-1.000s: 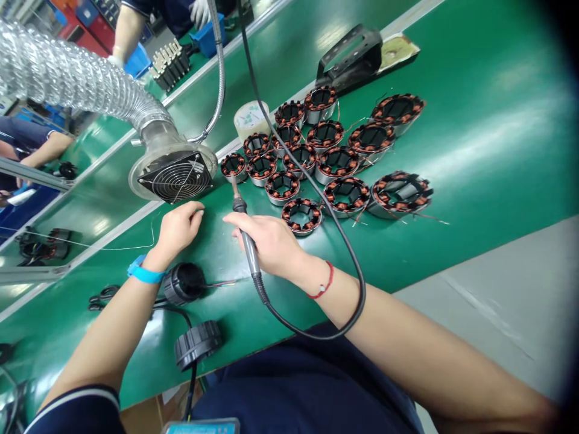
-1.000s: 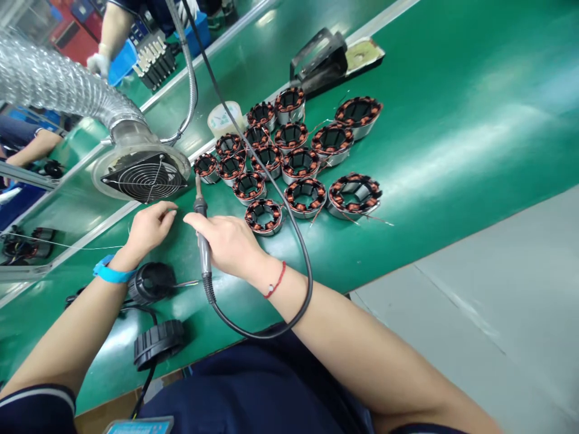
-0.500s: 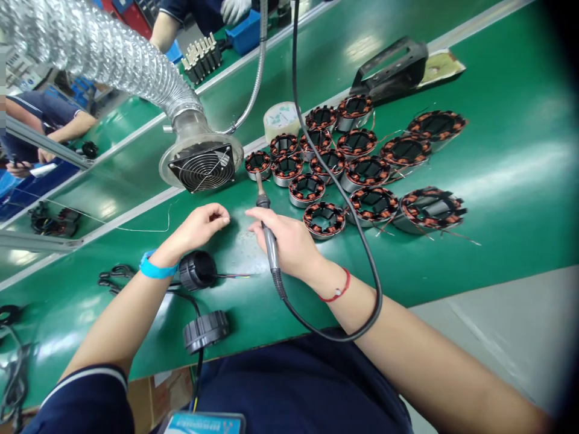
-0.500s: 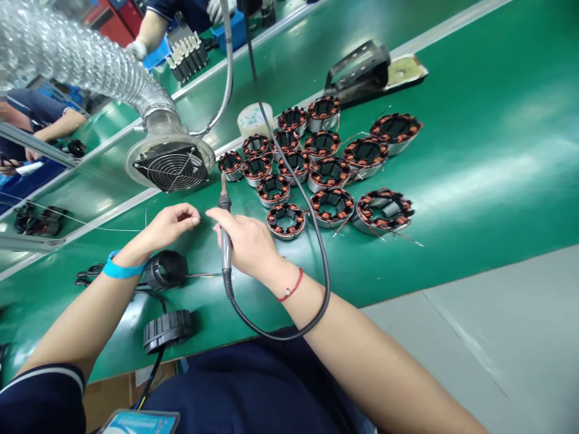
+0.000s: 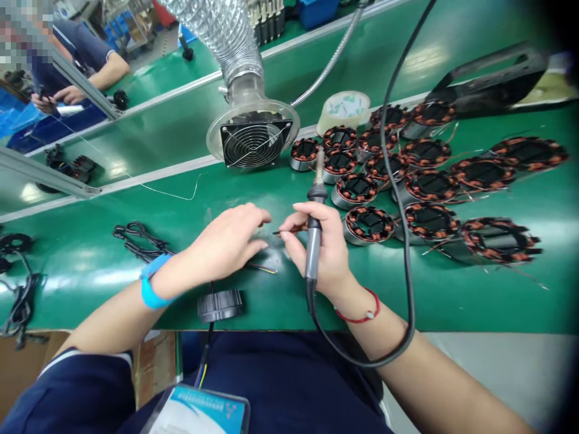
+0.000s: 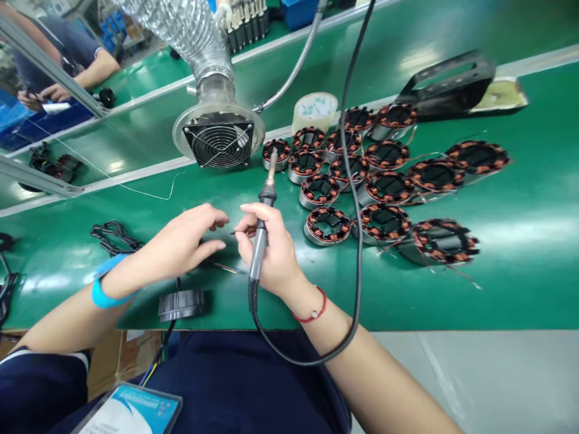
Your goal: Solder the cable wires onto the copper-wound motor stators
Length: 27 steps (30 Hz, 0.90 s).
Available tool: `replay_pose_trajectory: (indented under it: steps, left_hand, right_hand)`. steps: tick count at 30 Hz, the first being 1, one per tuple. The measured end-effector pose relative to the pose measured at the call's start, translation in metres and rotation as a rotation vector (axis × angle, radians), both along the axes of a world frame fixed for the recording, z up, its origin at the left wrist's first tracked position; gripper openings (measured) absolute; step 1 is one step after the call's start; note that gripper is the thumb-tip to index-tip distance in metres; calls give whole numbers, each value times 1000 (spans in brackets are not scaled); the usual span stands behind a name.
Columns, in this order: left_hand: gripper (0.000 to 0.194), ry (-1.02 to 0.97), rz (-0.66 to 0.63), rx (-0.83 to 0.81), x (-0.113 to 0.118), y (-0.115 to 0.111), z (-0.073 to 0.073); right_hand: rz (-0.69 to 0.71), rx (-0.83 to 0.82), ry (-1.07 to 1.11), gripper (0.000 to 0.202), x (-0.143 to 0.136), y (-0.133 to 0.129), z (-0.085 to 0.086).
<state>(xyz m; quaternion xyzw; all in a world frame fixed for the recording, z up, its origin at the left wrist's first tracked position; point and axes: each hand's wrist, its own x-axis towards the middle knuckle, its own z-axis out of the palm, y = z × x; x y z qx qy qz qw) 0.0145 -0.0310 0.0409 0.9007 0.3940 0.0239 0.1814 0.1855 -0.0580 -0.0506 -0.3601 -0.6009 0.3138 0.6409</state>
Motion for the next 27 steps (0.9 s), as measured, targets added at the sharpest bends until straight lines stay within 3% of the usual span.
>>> replay_pose_trajectory:
  steps: [2,4,7,10,12,16,21,27]
  left_hand:
    - [21,194,-157,161,-6,-17,1]
    - [15,307,-272,213,-12,-28,-4]
    - [7,326,-292,259,-19,-28,-19]
    - [19,245,-226,315,-27,-16,-33]
    - [20,121,-101,334,-34,-9,-36]
    - [14,-187,158,190,-46,-3,-34]
    - [15,-340,180,-65,-53,-5,-31]
    - [16,-373,179,-106,-55,-6,-36]
  right_hand:
    - [-4,-8,7,44,3,1,-2]
    - [8,-38,15,46,5,1,-5]
    - [59,-108,39,48,7,1,-10]
    - [111,-159,53,48,7,0,-16]
    - [119,-184,51,47,7,0,-16]
    - [86,-212,42,44,-1,2,2]
    - [54,-212,94,42,-19,9,32]
    - [24,-191,181,43,-29,11,32]
